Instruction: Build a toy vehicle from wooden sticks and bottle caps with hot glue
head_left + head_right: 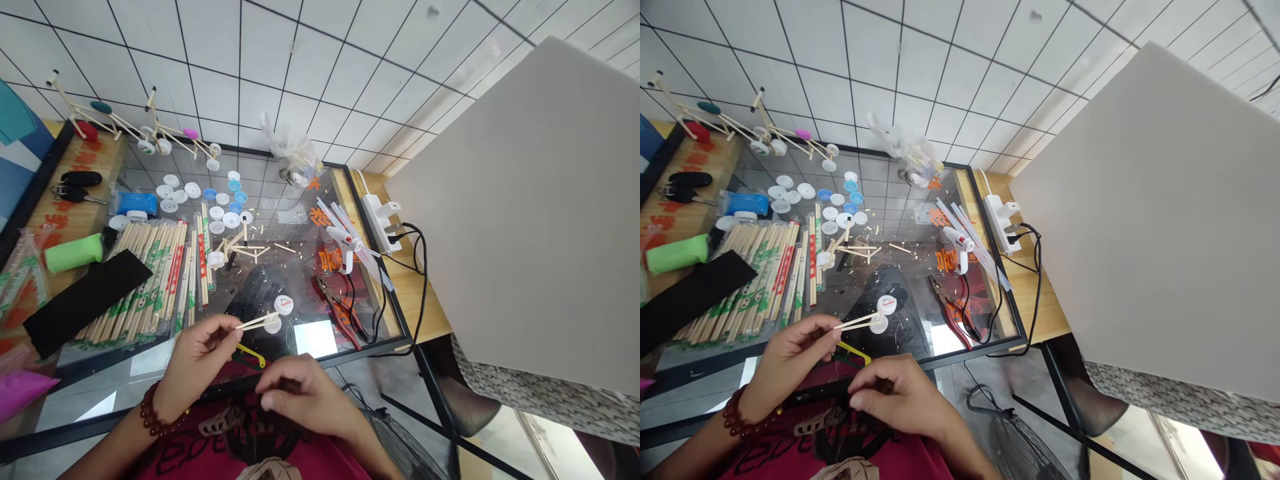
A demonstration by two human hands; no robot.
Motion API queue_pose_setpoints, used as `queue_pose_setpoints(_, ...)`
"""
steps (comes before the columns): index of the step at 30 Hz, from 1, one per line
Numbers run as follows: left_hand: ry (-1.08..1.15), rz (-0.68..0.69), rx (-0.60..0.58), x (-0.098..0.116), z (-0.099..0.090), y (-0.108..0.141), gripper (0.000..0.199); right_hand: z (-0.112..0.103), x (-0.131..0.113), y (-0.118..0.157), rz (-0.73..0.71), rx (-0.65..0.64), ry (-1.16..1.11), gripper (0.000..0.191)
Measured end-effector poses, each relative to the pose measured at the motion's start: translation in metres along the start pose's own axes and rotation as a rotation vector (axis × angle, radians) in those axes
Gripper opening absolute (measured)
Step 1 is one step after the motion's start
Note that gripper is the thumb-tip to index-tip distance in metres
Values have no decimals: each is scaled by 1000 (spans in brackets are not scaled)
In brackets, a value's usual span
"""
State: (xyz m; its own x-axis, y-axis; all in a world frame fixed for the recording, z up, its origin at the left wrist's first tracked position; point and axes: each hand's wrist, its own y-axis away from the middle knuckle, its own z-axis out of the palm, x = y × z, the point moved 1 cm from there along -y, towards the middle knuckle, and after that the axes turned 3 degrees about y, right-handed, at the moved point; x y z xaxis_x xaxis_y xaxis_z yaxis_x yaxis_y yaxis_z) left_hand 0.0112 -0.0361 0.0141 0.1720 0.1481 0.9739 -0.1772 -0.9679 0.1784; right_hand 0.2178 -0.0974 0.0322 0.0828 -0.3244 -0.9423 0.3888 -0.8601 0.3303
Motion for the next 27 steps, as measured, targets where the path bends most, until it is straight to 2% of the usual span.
queue_pose_setpoints(1, 12, 1, 4, 3, -2, -2, 20, -5, -12, 6, -111, 30, 111, 14)
queue_pose_setpoints(3, 36, 8, -7, 10, -5, -8, 21, -15, -32, 11, -340, 192, 316, 8)
queue_pose_setpoints(5, 62, 6, -45, 18, -7, -15, 22, -26, -46, 5, -461, 367, 467, 13)
queue_pose_setpoints(6, 69, 3, -73, 22, -7, -19, 23, -32, -49, -2, -474, 417, 510, 12)
queue_pose_setpoints(8, 66, -3, -141, 28, -5, -26, 27, -41, -49, -20, -431, 428, 520, 8)
queue_pose_setpoints(11, 49, -21, -220, 31, 0, -37, 32, -46, -37, -51, -316, 304, 402, 14)
queue_pose_setpoints(15, 72, -53, -213, 24, 7, -50, 34, -42, -14, -77, -205, 170, 199, 29)
queue_pose_setpoints(19, 121, -43, -172, 13, 13, -60, 31, -40, 2, -88, -119, 208, 84, 35)
queue_pose_setpoints(27, 115, -56, -169, 4, 22, -67, 27, -45, 12, -94, -87, 226, 22, 33)
